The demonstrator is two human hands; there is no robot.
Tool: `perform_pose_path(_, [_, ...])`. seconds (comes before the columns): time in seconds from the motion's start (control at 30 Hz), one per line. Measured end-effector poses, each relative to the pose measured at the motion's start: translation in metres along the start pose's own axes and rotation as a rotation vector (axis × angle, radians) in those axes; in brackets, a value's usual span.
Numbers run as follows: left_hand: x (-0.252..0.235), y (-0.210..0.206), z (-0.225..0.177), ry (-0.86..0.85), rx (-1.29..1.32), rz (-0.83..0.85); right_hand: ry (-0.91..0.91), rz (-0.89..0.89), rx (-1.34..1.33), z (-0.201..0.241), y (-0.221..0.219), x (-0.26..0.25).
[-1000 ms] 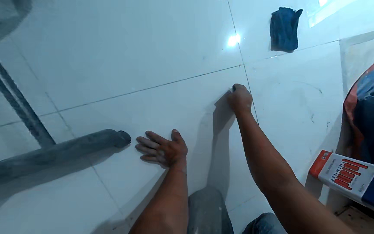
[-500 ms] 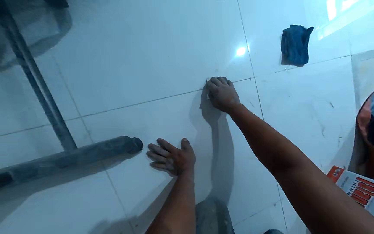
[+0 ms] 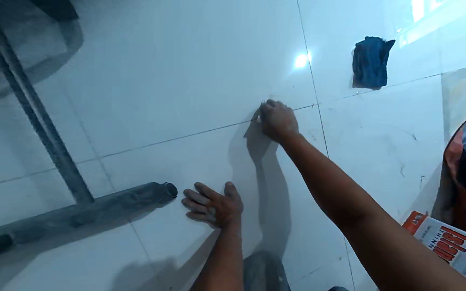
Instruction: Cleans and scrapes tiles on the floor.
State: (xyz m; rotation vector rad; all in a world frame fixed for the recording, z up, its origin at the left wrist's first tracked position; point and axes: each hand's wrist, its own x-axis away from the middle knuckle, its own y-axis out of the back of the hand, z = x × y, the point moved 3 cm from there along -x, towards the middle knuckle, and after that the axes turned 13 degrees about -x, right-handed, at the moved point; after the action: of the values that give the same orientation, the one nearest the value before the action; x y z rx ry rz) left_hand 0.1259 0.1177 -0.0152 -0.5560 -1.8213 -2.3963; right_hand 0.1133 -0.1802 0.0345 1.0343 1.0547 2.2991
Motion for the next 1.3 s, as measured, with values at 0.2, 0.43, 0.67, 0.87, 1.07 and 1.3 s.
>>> perform_pose_path(0.2, [-0.001, -0.001, 0.0, 0.024, -0.026, 0.011, -0.103, 0.048, -0.063, 0.01, 0.009, 0.003])
perform_pose_path(0.43, [-0.002, -0.003, 0.0, 0.023, -0.011, -0.016, -0.035, 0.128, -0.017, 0.002, 0.027, -0.009])
perform_pose_path(0.67, [-0.003, -0.002, -0.001, 0.023, -0.017, 0.006, 0.044, 0.237, 0.046, 0.0, 0.034, -0.012])
perform_pose_path(0.87, [0.0, -0.003, 0.002, 0.01, -0.036, 0.017, 0.035, 0.205, 0.012, -0.001, 0.035, -0.019])
perform_pose_path(1.07, [0.0, -0.002, 0.001, 0.001, -0.001, -0.022, 0.011, 0.13, 0.021, -0.007, 0.034, -0.026])
perform_pose_path(1.3, [-0.001, -0.003, 0.0, 0.004, -0.002, -0.008, -0.086, 0.138, -0.035, 0.006, 0.028, -0.018])
